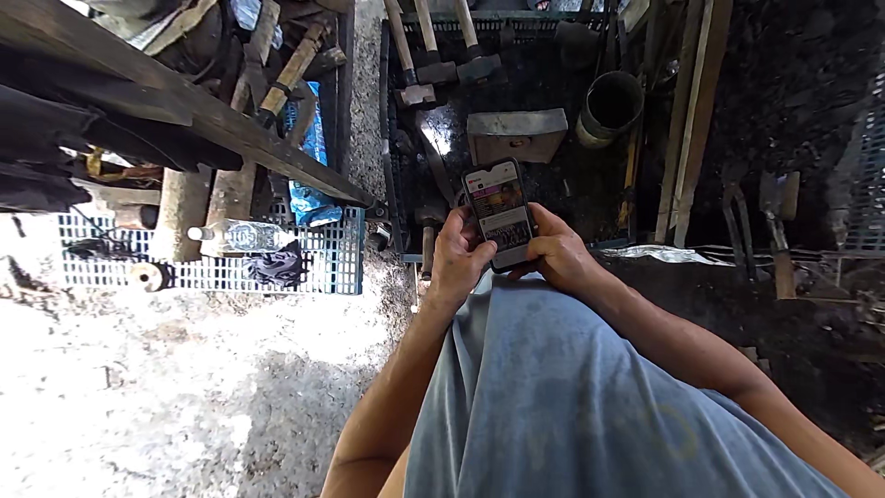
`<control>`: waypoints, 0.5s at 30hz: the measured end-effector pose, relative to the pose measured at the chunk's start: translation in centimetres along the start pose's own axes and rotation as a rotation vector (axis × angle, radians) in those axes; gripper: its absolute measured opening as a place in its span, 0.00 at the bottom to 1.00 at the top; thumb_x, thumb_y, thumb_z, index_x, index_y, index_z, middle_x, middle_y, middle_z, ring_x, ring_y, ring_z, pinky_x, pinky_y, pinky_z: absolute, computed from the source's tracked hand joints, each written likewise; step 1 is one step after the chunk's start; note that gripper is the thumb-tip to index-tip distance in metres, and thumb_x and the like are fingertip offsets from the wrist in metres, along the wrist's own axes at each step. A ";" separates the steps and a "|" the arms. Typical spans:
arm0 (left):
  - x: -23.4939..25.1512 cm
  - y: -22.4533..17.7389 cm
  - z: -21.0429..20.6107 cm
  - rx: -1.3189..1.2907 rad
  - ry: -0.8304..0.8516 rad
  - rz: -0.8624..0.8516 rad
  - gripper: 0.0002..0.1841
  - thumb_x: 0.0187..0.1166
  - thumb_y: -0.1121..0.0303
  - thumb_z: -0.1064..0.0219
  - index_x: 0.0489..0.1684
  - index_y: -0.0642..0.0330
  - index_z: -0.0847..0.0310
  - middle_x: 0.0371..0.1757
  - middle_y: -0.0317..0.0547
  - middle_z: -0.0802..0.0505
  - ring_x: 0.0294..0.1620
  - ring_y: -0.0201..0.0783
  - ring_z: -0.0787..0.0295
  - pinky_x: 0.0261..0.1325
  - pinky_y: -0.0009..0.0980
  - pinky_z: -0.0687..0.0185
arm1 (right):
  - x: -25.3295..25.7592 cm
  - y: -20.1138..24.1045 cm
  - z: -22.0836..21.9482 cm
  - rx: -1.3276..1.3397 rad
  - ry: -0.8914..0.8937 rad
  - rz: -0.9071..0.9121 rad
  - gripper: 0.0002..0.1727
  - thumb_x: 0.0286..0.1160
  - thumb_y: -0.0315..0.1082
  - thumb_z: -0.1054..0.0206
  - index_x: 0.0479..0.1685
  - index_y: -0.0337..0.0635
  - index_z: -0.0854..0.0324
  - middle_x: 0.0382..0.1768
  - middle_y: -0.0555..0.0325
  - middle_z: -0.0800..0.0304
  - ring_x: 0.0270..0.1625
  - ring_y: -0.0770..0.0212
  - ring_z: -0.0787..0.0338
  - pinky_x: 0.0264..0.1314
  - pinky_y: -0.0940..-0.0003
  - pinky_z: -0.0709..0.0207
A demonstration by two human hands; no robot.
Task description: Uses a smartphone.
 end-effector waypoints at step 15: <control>-1.3 0.5 -0.2 -0.019 -0.005 -0.014 0.31 0.70 0.85 0.33 0.77 0.69 0.36 0.59 0.56 0.07 0.59 0.45 0.06 0.63 0.41 0.08 | -1.0 -0.6 -0.2 -0.003 -0.013 -0.023 0.39 0.61 0.13 0.51 0.82 0.43 0.37 0.62 0.37 0.13 0.47 0.39 0.05 0.33 0.43 0.08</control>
Point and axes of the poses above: each hand's wrist, its own x-axis towards the middle knuckle, its own z-axis out of the back of the hand, y = z × x, the point moved 3 cm from there along x, towards the middle knuckle
